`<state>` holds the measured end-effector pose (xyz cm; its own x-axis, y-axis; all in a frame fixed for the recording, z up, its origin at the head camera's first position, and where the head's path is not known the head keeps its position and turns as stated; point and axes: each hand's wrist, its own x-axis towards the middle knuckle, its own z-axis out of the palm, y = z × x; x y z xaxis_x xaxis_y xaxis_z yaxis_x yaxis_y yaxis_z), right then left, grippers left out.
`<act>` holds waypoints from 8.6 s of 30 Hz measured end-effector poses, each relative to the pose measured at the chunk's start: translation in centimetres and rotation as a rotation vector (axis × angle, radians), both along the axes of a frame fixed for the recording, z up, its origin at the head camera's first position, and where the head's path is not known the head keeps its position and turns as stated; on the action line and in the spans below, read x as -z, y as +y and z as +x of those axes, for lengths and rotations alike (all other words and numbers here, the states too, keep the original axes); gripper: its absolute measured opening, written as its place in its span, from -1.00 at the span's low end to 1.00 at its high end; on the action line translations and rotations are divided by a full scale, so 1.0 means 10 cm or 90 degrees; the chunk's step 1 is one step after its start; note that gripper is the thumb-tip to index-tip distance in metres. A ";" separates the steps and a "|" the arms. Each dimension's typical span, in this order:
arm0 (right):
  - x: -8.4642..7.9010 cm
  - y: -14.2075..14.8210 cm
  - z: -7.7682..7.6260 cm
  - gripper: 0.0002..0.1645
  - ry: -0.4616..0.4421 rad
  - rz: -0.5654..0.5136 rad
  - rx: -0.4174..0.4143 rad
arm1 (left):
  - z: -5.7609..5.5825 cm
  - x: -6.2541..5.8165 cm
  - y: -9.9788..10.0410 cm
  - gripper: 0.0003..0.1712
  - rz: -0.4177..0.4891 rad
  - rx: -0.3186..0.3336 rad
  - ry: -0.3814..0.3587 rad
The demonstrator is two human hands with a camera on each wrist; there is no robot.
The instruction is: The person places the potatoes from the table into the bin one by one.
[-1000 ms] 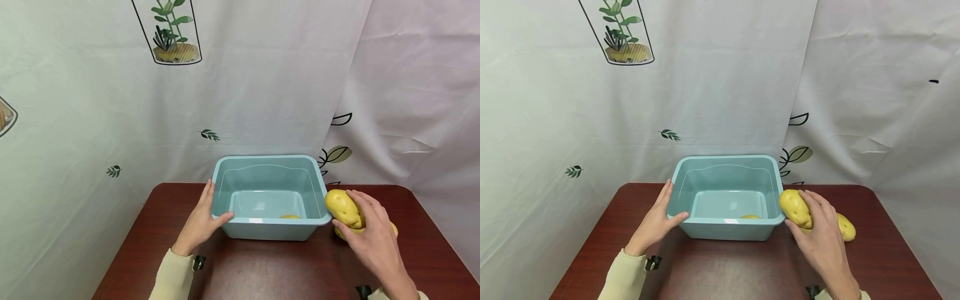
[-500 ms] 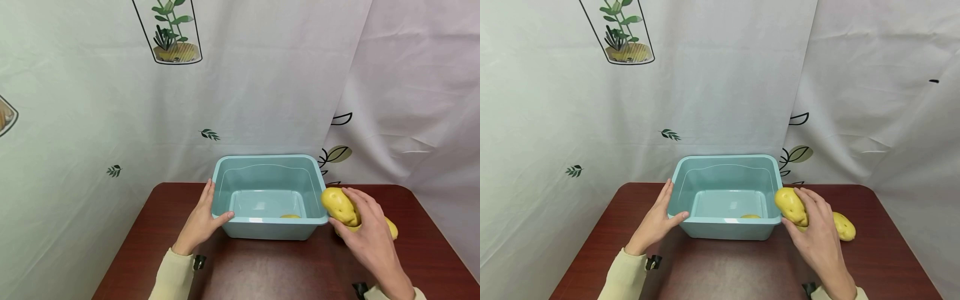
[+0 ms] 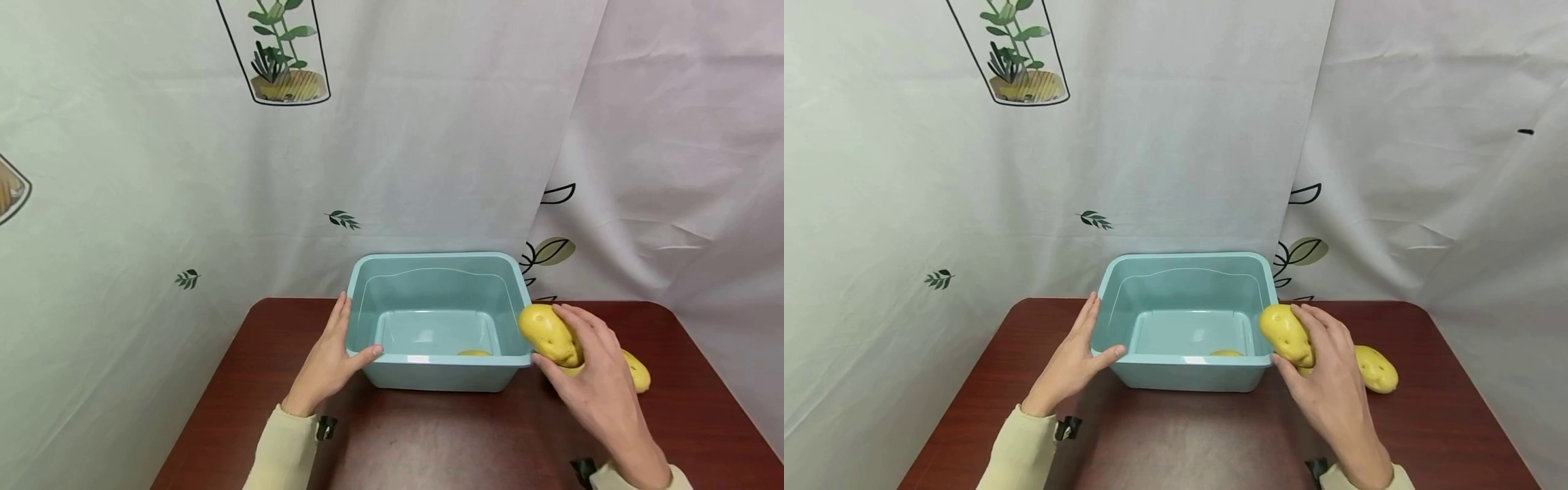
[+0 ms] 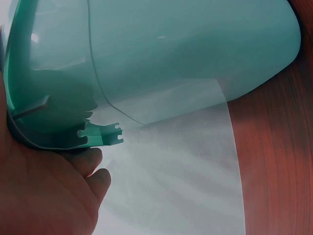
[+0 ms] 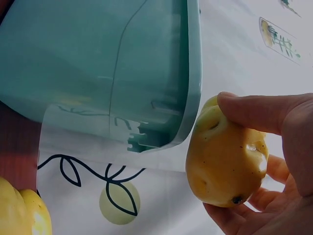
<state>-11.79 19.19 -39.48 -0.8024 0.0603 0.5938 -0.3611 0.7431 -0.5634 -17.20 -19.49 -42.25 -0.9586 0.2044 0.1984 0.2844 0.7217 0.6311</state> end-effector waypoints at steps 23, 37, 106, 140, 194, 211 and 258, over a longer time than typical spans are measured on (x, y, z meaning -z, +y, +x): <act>0.01 -0.13 -0.07 -0.01 0.025 -0.008 -0.030 | -0.01 0.00 0.01 0.26 -0.003 -0.003 0.000; 0.02 -0.23 -0.09 0.00 0.013 -0.004 -0.040 | 0.00 0.00 0.00 0.28 -0.004 -0.006 -0.003; 0.16 -0.65 -0.34 -0.07 -0.009 0.019 -0.117 | -0.01 0.00 0.02 0.27 -0.001 -0.008 -0.003; 0.17 -0.64 -0.34 -0.27 -0.052 0.103 -0.172 | 0.00 0.00 0.02 0.25 -0.001 -0.016 -0.003; 0.12 -0.35 -0.20 -0.35 -0.016 0.060 -0.116 | -0.01 0.01 0.02 0.25 0.001 -0.016 0.000; 0.09 -0.23 -0.12 -0.32 0.015 0.074 -0.085 | 0.01 0.01 0.01 0.24 0.007 -0.017 -0.002; 0.24 0.08 -0.03 -0.31 -0.002 0.065 -0.055 | 0.01 0.01 0.02 0.26 0.000 -0.014 0.002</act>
<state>-12.04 20.04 -41.90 -0.8040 -0.0706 0.5904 -0.4249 0.7627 -0.4875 -17.15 -19.32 -42.39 -0.9621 0.1840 0.2012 0.2710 0.7277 0.6301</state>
